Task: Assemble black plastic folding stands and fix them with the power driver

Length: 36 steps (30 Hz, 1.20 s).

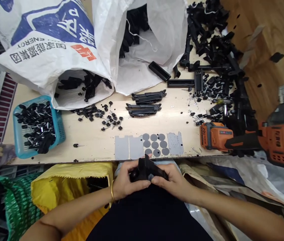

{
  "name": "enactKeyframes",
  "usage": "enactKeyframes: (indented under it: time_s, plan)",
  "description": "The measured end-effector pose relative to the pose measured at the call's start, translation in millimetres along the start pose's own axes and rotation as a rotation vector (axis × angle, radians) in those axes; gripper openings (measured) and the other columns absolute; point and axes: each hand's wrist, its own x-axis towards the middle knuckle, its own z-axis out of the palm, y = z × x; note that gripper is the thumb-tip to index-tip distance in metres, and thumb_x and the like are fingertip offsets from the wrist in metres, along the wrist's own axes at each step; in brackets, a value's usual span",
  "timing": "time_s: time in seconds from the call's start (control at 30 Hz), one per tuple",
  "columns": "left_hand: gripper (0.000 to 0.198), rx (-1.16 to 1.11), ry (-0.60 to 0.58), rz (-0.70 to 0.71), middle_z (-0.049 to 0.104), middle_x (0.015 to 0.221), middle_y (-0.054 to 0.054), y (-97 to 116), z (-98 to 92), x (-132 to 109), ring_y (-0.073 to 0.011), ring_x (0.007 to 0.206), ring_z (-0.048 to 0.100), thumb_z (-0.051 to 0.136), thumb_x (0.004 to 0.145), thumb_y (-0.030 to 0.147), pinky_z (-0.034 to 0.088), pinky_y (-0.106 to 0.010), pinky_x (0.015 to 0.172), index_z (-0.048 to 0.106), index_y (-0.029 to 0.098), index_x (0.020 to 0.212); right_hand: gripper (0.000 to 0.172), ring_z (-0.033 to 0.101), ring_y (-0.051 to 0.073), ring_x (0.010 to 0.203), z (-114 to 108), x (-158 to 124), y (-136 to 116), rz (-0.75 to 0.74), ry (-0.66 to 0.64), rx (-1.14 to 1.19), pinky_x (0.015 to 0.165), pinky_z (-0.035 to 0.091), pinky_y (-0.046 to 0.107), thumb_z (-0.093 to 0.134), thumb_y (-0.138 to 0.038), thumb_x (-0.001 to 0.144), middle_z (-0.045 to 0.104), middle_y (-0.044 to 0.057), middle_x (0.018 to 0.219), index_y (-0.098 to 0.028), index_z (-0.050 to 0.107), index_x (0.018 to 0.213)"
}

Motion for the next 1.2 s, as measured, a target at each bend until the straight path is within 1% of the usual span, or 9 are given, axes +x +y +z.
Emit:
enactKeyframes:
  time_s: [0.17, 0.3, 0.4, 0.47, 0.57, 0.7, 0.87, 1.07, 1.2]
  plan:
    - [0.061, -0.038, 0.248, 0.216, 0.056, 0.112, -0.008, 1, 10.3, 2, -0.0261, 0.102, 0.056, 0.053, 0.078, 0.066, 0.052, -0.040, 0.085, 0.058, 0.025, 0.123, 0.048, 0.043, 0.012, 0.065, 9, 17, -14, -0.198, 0.131, 0.122, 0.060, 0.038, 0.025, 0.052, -0.067, 0.079, 0.048, -0.001, 0.070, -0.019, 0.048, 0.074]
    - [0.058, 0.208, 0.427, 0.432, 0.047, 0.125, -0.011, 13, 17.2, 19, -0.0299, 0.120, 0.049, 0.041, 0.083, 0.069, 0.049, -0.049, 0.096, 0.058, 0.028, 0.121, 0.050, 0.054, 0.023, 0.104, 24, 43, 1, -0.344, 0.290, 0.296, 0.089, 0.046, 0.039, 0.027, -0.066, 0.088, 0.056, 0.007, 0.110, -0.028, 0.051, 0.110]
    - [0.054, 0.477, 0.455, 0.531, 0.045, 0.133, -0.012, 14, 14.3, 36, -0.0324, 0.127, 0.045, 0.043, 0.084, 0.064, 0.037, -0.059, 0.107, 0.056, 0.028, 0.122, 0.054, 0.055, 0.024, 0.110, 20, 74, 19, -0.354, 0.308, 0.287, 0.090, 0.048, 0.041, 0.012, -0.061, 0.091, 0.057, 0.006, 0.116, -0.031, 0.051, 0.114]
    - [0.052, 0.638, 0.445, 0.596, 0.050, 0.131, -0.012, 4, 6.3, 51, -0.0310, 0.125, 0.049, 0.052, 0.083, 0.056, 0.037, -0.058, 0.107, 0.053, 0.027, 0.126, 0.045, 0.055, 0.024, 0.108, -4, 102, 23, -0.363, 0.356, 0.054, 0.092, 0.046, 0.041, 0.022, -0.056, 0.093, 0.059, 0.006, 0.112, -0.028, 0.053, 0.110]
    - [0.048, 0.858, 0.374, 0.625, 0.058, 0.126, -0.012, -24, -7.8, 77, -0.0263, 0.120, 0.054, 0.058, 0.085, 0.041, 0.046, -0.045, 0.103, 0.051, 0.023, 0.129, 0.040, 0.045, 0.030, 0.118, -66, 144, 21, -0.399, 0.592, -0.624, 0.102, 0.033, 0.048, 0.050, -0.050, 0.085, 0.054, 0.012, 0.121, -0.021, 0.056, 0.112]
    - [0.047, 1.131, 0.261, 0.546, 0.052, 0.136, -0.015, -56, -12.8, 117, -0.0287, 0.131, 0.045, 0.064, 0.082, 0.029, 0.042, -0.043, 0.106, 0.055, 0.020, 0.128, 0.028, 0.045, 0.030, 0.116, -136, 172, 22, -0.397, 0.478, -1.163, 0.100, 0.029, 0.049, 0.058, -0.030, 0.084, 0.056, 0.014, 0.119, -0.019, 0.061, 0.109]
    - [0.064, 1.318, 0.135, 0.435, 0.032, 0.150, -0.018, -63, -5.0, 169, -0.0307, 0.142, 0.024, 0.064, 0.082, 0.034, 0.025, -0.051, 0.115, 0.042, 0.019, 0.140, 0.020, 0.049, 0.028, 0.106, -171, 170, 28, -0.451, 0.540, -1.135, 0.092, 0.037, 0.045, 0.058, -0.029, 0.084, 0.058, 0.013, 0.112, -0.018, 0.064, 0.100]
    - [0.074, 1.402, 0.152, 0.274, 0.015, 0.156, -0.018, -52, -7.4, 207, -0.0298, 0.145, 0.010, 0.054, 0.087, 0.046, 0.014, -0.054, 0.116, 0.024, 0.018, 0.148, 0.020, 0.055, 0.023, 0.104, -194, 185, 3, -0.585, 0.516, -0.914, 0.094, 0.041, 0.041, 0.050, -0.031, 0.087, 0.063, 0.010, 0.107, -0.020, 0.065, 0.093]
    - [0.063, 1.405, 0.156, 0.252, 0.017, 0.156, -0.014, -48, -10.9, 216, -0.0280, 0.146, 0.013, 0.048, 0.092, 0.038, 0.014, -0.053, 0.117, 0.025, 0.021, 0.148, 0.024, 0.055, 0.024, 0.101, -227, 219, -26, -0.496, 0.823, -0.931, 0.093, 0.040, 0.041, 0.043, -0.027, 0.089, 0.066, 0.010, 0.101, -0.020, 0.065, 0.094]
